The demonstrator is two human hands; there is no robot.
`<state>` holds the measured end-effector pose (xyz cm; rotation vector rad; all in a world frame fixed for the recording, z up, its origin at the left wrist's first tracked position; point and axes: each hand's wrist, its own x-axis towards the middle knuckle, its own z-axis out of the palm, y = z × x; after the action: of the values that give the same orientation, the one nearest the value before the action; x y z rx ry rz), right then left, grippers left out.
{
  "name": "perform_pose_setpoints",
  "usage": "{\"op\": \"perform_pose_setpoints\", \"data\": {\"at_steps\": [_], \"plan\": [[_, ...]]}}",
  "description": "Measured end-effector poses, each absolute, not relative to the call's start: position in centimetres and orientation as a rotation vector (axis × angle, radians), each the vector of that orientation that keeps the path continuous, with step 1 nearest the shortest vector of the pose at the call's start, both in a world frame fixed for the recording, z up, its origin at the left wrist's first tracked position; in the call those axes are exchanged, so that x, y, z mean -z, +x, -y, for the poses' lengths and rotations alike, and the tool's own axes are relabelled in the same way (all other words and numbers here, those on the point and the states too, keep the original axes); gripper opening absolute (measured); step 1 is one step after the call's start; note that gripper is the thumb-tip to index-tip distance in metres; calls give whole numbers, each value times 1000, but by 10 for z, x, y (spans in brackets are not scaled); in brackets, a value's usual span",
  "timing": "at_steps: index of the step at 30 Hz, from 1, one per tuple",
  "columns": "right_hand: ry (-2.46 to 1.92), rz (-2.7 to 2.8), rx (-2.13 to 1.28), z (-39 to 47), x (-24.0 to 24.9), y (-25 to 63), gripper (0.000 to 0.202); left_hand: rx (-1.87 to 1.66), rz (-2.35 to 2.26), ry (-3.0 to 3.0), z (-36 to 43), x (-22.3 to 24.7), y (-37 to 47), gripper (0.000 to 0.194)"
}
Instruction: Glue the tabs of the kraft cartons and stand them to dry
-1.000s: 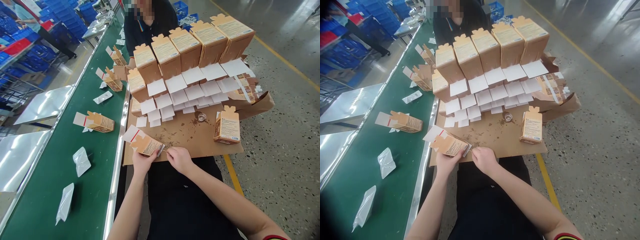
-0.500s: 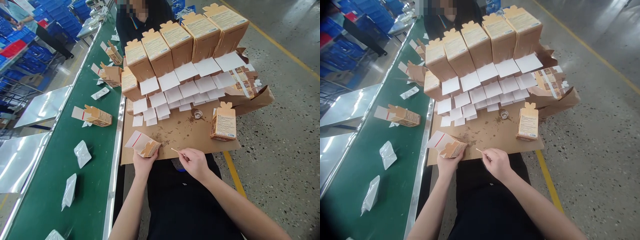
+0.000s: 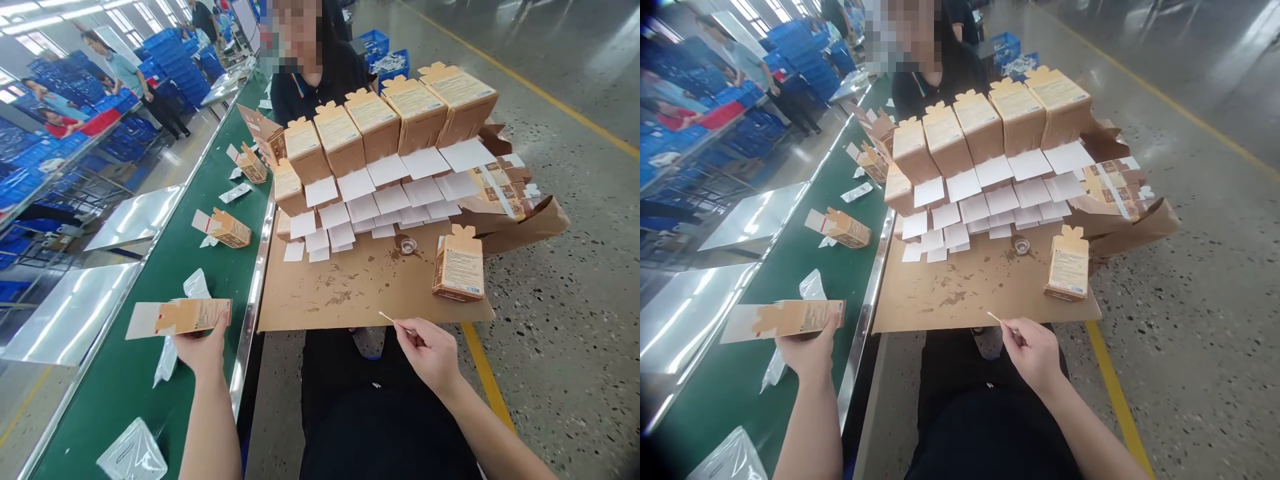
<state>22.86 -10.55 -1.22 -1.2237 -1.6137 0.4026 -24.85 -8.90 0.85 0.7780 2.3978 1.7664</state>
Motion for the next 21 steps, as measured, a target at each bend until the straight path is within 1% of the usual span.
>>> {"op": "perform_pose_setpoints", "data": {"at_steps": [2,5,9,10,11,13,15,18,19,21], "plan": [[-1217,1601,-405,105,9,229,20,-1660,-2502,710,98,-2,-264,99],[-1192,1602,-429,102,5,226,20,-1539,-2555,615,107,10,-266,96],[-1185,1588,-441,98,-2,231,18,-1648,-2573,638,126,21,-244,100],[-1199,1574,-433,97,-4,235,17,-1697,-2619,670,131,23,-236,98],[-1217,1559,-427,97,-5,239,16,-1756,-2652,722,135,24,-228,91],[-1257,1536,-426,95,-8,247,16,-1887,-2589,899,130,22,-212,70],[-1286,1529,-428,93,-11,251,17,-1979,-2378,1060,102,12,-198,55],[-1269,1541,-408,88,-17,251,19,-1969,-2119,1064,17,-20,-185,47],[-1257,1548,-396,87,-19,250,18,-1907,-2088,1001,-16,-32,-182,44],[-1245,1557,-364,85,-24,249,19,-1631,-2034,942,-78,-53,-178,40]]}}
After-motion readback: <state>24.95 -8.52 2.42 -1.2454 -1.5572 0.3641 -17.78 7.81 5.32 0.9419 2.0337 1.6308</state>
